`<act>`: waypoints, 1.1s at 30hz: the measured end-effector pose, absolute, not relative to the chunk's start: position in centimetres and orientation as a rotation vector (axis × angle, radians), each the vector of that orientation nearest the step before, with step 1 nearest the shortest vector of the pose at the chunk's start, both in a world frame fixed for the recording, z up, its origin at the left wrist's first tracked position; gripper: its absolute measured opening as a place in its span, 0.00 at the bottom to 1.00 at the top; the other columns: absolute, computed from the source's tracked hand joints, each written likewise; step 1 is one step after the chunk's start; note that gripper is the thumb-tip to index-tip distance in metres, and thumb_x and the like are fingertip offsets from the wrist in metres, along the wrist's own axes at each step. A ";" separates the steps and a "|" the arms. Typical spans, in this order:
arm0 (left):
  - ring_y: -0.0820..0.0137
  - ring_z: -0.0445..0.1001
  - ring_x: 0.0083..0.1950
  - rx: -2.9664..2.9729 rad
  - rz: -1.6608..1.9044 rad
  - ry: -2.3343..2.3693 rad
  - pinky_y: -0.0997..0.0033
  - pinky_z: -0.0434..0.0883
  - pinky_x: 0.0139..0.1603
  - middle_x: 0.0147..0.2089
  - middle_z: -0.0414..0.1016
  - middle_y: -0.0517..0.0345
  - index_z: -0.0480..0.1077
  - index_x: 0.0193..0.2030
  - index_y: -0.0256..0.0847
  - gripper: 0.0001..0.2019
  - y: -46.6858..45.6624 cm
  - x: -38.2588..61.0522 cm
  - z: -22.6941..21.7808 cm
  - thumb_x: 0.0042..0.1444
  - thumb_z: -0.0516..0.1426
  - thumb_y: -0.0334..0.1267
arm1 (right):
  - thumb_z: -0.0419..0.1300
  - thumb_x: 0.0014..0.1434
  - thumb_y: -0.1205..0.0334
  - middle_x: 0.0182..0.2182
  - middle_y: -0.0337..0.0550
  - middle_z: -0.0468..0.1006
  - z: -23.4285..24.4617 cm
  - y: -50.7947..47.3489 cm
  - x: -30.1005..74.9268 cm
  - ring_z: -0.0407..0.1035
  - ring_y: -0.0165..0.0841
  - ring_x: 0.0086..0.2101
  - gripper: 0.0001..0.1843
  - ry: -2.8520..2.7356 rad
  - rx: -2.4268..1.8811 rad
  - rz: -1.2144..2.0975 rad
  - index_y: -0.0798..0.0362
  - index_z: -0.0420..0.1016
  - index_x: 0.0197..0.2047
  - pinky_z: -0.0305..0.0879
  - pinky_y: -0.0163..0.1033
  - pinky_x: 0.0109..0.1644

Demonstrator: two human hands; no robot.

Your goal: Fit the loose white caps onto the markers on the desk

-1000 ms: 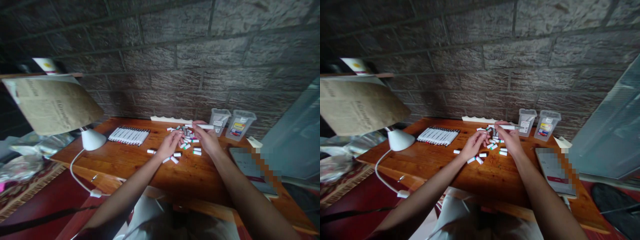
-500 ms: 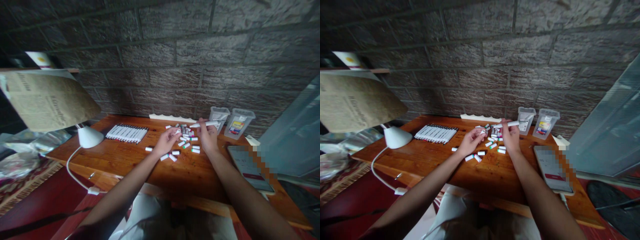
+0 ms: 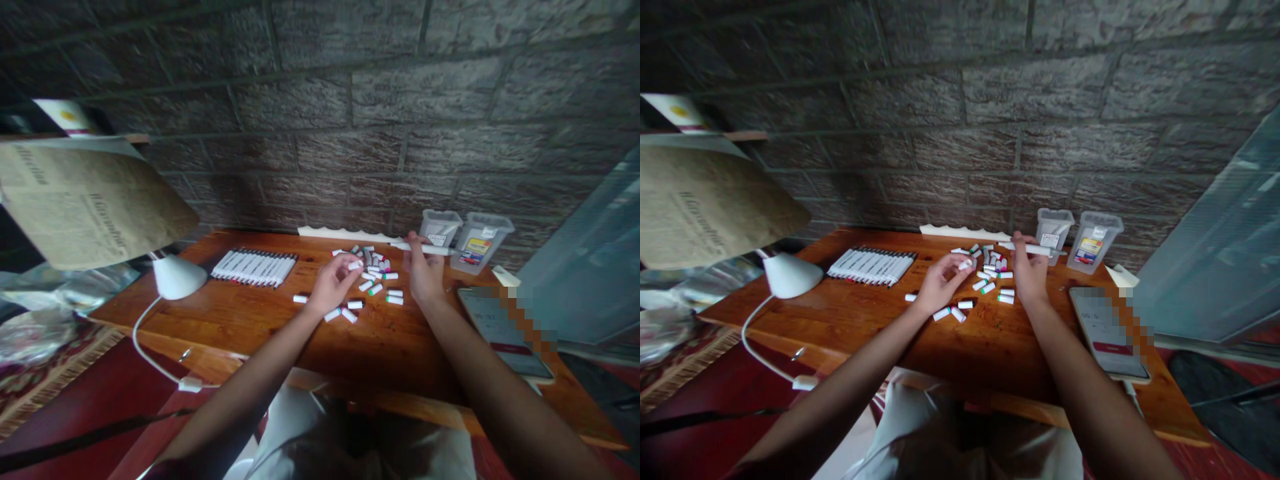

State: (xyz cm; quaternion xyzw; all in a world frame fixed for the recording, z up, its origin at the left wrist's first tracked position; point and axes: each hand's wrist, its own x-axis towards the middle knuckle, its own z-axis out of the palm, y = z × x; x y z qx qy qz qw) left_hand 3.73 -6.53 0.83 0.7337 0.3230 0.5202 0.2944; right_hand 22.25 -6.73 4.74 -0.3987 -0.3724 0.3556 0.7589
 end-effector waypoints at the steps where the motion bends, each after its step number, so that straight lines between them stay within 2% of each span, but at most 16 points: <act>1: 0.70 0.75 0.42 1.960 1.399 0.869 0.72 0.71 0.45 0.44 0.77 0.51 0.71 0.47 0.37 0.13 -6.5 3.7 0.8 0.61 0.59 0.43 | 0.67 0.47 0.41 0.19 0.31 0.62 4.7 -6.7 22.3 0.51 0.21 0.19 0.23 -0.794 -0.879 0.764 0.53 0.67 0.30 0.43 0.30 0.21; 4: 0.70 0.75 0.41 1.963 1.415 0.864 0.73 0.70 0.43 0.43 0.77 0.52 0.70 0.45 0.37 0.12 -6.5 3.6 0.8 0.60 0.59 0.43 | 0.67 0.47 0.40 0.21 0.33 0.66 4.6 -6.5 22.7 0.53 0.21 0.20 0.24 -0.768 -0.884 0.748 0.53 0.67 0.30 0.45 0.30 0.21; 9: 0.68 0.76 0.43 1.930 1.428 0.883 0.70 0.71 0.47 0.44 0.78 0.51 0.68 0.46 0.37 0.14 -6.9 3.8 1.3 0.60 0.59 0.44 | 0.66 0.48 0.41 0.21 0.32 0.66 4.6 -6.5 22.9 0.51 0.21 0.19 0.23 -0.850 -0.843 0.787 0.53 0.69 0.32 0.44 0.30 0.20; 15: 0.69 0.76 0.44 1.961 1.451 0.889 0.71 0.71 0.45 0.50 0.76 0.49 0.71 0.47 0.38 0.13 -7.2 3.7 1.9 0.61 0.58 0.44 | 0.67 0.48 0.47 0.22 0.32 0.69 4.3 -7.1 22.1 0.53 0.21 0.18 0.19 -0.971 -0.864 0.857 0.52 0.72 0.36 0.46 0.30 0.20; 19: 0.70 0.75 0.44 1.923 1.511 0.901 0.73 0.72 0.43 0.46 0.76 0.51 0.71 0.45 0.38 0.12 -7.1 3.6 1.7 0.60 0.60 0.44 | 0.66 0.49 0.51 0.20 0.31 0.65 4.1 -7.1 22.2 0.52 0.21 0.18 0.14 -0.991 -0.835 0.893 0.52 0.73 0.34 0.46 0.29 0.20; 23: 0.71 0.76 0.43 1.885 1.531 0.913 0.74 0.73 0.43 0.44 0.76 0.52 0.70 0.44 0.38 0.12 -7.0 3.7 1.5 0.59 0.60 0.43 | 0.64 0.53 0.50 0.27 0.36 0.73 4.6 -7.9 22.0 0.60 0.23 0.22 0.14 -1.064 -0.880 0.772 0.53 0.73 0.29 0.54 0.29 0.24; 26: 0.71 0.76 0.41 1.902 1.534 0.922 0.75 0.73 0.42 0.44 0.77 0.52 0.71 0.43 0.37 0.12 -7.2 3.8 1.6 0.58 0.61 0.43 | 0.63 0.55 0.50 0.27 0.39 0.75 5.2 -9.0 21.3 0.65 0.27 0.26 0.14 -1.221 -0.922 0.666 0.53 0.75 0.28 0.62 0.32 0.30; 33: 0.72 0.75 0.36 2.092 1.468 0.978 0.74 0.72 0.41 0.41 0.79 0.55 0.75 0.44 0.39 0.11 -7.4 3.5 1.8 0.58 0.61 0.42 | 0.61 0.59 0.53 0.29 0.38 0.78 4.8 -9.9 20.5 0.70 0.29 0.30 0.11 -1.496 -0.906 0.594 0.51 0.77 0.34 0.66 0.33 0.34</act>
